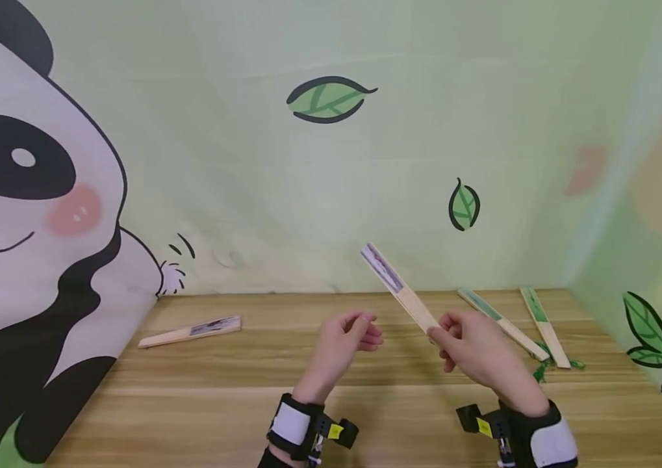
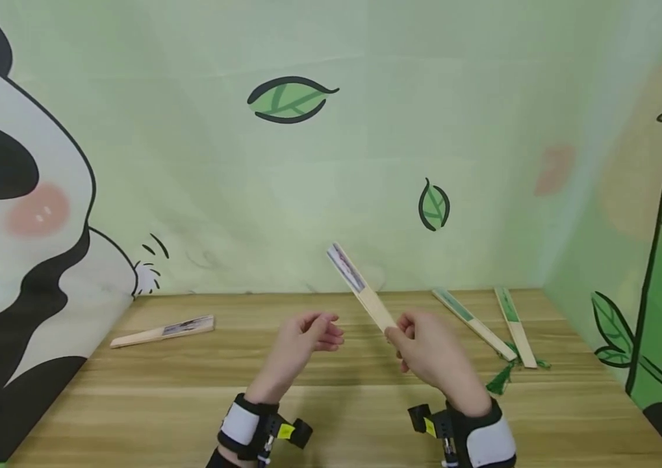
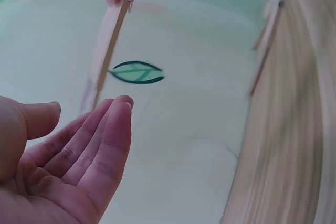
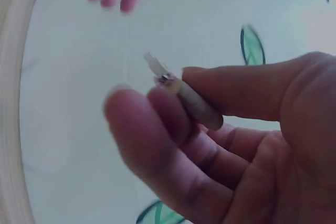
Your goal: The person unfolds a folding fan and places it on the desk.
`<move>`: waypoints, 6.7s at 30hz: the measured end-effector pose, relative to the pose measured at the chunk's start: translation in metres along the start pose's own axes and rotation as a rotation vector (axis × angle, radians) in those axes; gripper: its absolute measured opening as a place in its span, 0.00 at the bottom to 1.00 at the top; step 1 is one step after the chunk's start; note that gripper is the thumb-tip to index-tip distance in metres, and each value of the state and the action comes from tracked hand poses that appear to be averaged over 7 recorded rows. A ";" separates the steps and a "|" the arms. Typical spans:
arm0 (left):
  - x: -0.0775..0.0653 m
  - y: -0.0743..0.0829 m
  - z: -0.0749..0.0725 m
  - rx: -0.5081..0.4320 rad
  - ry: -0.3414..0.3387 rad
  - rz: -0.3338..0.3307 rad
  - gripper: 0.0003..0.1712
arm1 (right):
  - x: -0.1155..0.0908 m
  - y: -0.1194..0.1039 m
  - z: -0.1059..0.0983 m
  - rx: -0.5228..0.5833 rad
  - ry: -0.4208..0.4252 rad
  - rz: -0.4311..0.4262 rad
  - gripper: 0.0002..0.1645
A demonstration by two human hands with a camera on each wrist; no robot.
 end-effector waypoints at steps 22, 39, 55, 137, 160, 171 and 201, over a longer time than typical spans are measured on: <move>-0.001 0.033 -0.037 -0.094 0.162 0.029 0.19 | -0.001 -0.062 0.048 0.179 -0.028 -0.114 0.11; -0.009 0.032 -0.018 -0.053 -0.010 -0.002 0.14 | 0.014 -0.059 0.056 0.248 0.050 -0.159 0.19; -0.015 0.030 -0.016 -0.052 -0.042 0.004 0.15 | 0.012 -0.046 0.062 0.621 -0.020 -0.044 0.16; -0.010 0.012 -0.033 -0.391 0.068 -0.048 0.14 | 0.016 -0.020 0.040 1.375 0.281 -0.002 0.11; -0.013 0.020 -0.042 -0.344 0.149 0.001 0.14 | 0.016 -0.018 0.035 1.414 0.332 -0.027 0.07; -0.016 0.021 -0.044 -0.314 0.175 -0.025 0.13 | 0.015 -0.016 0.035 1.377 0.380 -0.013 0.06; -0.017 0.022 -0.042 -0.303 0.167 -0.027 0.14 | 0.012 -0.015 0.030 1.391 0.490 -0.024 0.04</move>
Point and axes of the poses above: each hand's wrist, its own x-axis towards the middle knuckle, its own z-axis out of the palm, y = z × x, the point moved 8 cm from there along x, towards the middle knuckle, and after that the axes turned 7 degrees about x, right-handed, at the moved point
